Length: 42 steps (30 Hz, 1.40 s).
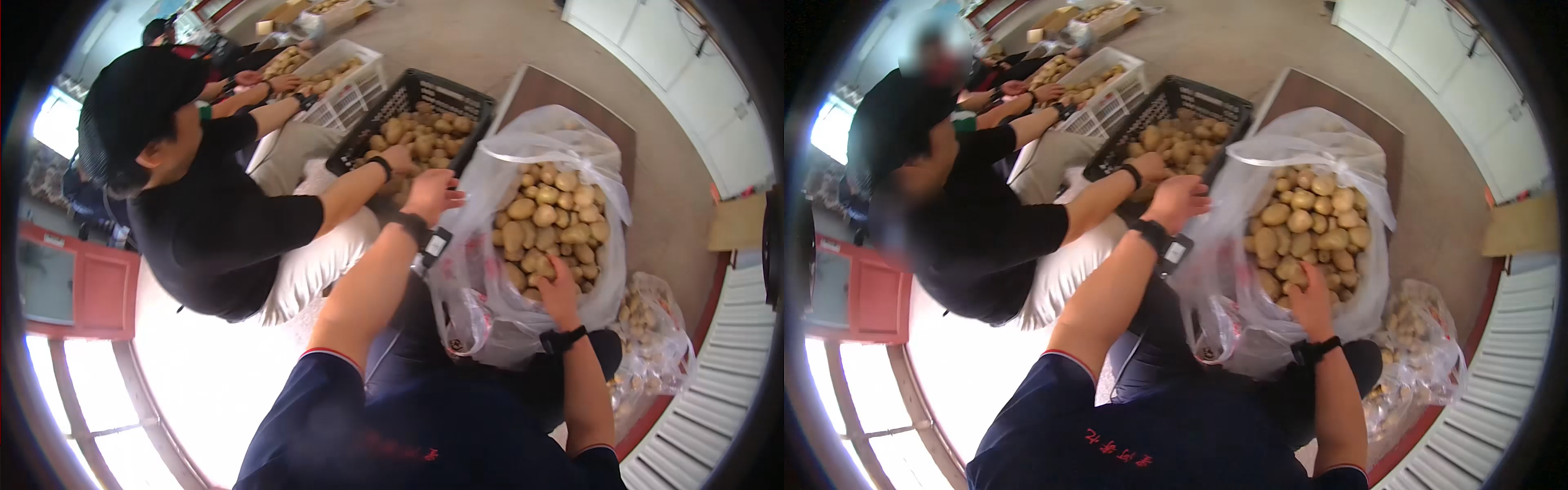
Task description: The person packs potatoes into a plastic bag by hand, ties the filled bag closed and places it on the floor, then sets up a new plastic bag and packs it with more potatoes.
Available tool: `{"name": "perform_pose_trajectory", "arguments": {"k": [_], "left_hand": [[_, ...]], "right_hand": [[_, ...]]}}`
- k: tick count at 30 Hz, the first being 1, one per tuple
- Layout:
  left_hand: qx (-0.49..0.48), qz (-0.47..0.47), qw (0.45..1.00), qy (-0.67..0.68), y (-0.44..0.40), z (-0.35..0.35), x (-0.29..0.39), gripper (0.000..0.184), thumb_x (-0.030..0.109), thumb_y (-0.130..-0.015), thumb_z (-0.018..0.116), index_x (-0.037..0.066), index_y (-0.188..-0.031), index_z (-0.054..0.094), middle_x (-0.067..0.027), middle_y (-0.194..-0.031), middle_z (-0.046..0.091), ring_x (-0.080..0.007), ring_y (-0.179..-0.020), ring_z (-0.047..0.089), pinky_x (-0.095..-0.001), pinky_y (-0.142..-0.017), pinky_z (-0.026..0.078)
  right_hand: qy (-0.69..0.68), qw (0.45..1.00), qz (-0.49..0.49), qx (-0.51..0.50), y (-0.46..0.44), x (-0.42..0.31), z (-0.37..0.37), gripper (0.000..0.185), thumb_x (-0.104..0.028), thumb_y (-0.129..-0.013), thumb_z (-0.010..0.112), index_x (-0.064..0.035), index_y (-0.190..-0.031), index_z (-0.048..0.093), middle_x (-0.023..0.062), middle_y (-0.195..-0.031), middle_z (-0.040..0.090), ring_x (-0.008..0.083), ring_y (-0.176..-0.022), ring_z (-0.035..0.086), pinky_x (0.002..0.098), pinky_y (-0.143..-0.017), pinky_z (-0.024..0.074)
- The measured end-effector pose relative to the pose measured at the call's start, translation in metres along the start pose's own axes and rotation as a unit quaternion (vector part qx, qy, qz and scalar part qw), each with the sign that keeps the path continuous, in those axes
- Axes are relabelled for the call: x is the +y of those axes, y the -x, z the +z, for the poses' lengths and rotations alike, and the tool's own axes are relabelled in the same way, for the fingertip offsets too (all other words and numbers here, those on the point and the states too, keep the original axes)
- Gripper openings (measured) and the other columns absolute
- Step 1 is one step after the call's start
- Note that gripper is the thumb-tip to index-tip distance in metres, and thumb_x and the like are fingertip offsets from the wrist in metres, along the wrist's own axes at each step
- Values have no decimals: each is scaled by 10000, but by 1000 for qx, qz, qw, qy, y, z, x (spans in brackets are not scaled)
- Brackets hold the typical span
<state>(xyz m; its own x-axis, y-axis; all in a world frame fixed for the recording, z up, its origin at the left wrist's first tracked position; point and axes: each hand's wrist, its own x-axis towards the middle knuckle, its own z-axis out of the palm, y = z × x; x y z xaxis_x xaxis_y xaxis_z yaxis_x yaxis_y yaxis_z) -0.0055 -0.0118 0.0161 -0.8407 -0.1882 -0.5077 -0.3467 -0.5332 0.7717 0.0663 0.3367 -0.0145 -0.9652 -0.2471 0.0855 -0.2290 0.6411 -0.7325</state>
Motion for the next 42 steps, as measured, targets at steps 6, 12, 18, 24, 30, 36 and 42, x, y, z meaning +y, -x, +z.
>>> {"name": "perform_pose_trajectory", "arguments": {"k": [6,12,18,24,30,36,42], "left_hand": [[-80,-18,994,-69,14,20,-4,375,263,-937,585,12,-1200,494,-152,-1059,581,-307,-819,651,-430,-696,566],[-207,-95,956,-184,42,45,-5,523,418,-944,566,-6,-1246,508,-185,-1156,592,-323,-870,684,-406,-684,572],[-308,-130,929,-160,54,61,-17,410,379,-975,544,15,-1159,577,-152,-1061,638,-275,-818,684,-383,-577,573],[-306,-103,937,-135,37,58,-27,334,337,-965,583,39,-1115,582,-119,-943,668,-226,-734,683,-323,-505,544],[-196,-92,972,-94,13,37,-20,355,400,-942,601,76,-1086,580,-85,-887,670,-232,-581,659,-323,-460,473],[-75,-94,992,-27,-13,7,-4,313,374,-998,516,88,-1122,549,-102,-953,656,-261,-665,643,-352,-545,444],[-134,162,961,-182,-72,-62,-38,299,305,-972,523,86,-1175,520,-118,-1062,600,-305,-864,637,-424,-692,515]], "right_hand": [[-235,951,192,-65,-22,-53,-4,322,-163,-875,648,10,-1134,564,69,-889,611,144,-664,578,284,-609,481],[-262,944,148,-132,-40,-96,4,294,-280,-930,648,1,-1014,625,32,-782,607,72,-648,537,243,-594,436],[-284,946,79,-132,-55,-95,29,351,-249,-933,662,21,-1149,597,60,-851,647,77,-757,583,243,-682,475],[-339,928,108,-108,-55,-95,22,298,-217,-947,654,12,-1119,571,-1,-750,580,46,-600,502,210,-523,398],[-326,933,135,-70,-42,-51,25,212,-211,-969,607,-26,-1069,575,-12,-728,546,50,-560,481,215,-488,386],[-281,942,179,-40,-25,-6,8,241,-210,-945,612,-7,-1070,578,37,-799,605,88,-584,535,247,-511,423],[-162,979,113,48,-17,28,-4,225,-152,-926,600,-12,-1102,581,21,-836,591,98,-703,561,260,-612,472]]}}
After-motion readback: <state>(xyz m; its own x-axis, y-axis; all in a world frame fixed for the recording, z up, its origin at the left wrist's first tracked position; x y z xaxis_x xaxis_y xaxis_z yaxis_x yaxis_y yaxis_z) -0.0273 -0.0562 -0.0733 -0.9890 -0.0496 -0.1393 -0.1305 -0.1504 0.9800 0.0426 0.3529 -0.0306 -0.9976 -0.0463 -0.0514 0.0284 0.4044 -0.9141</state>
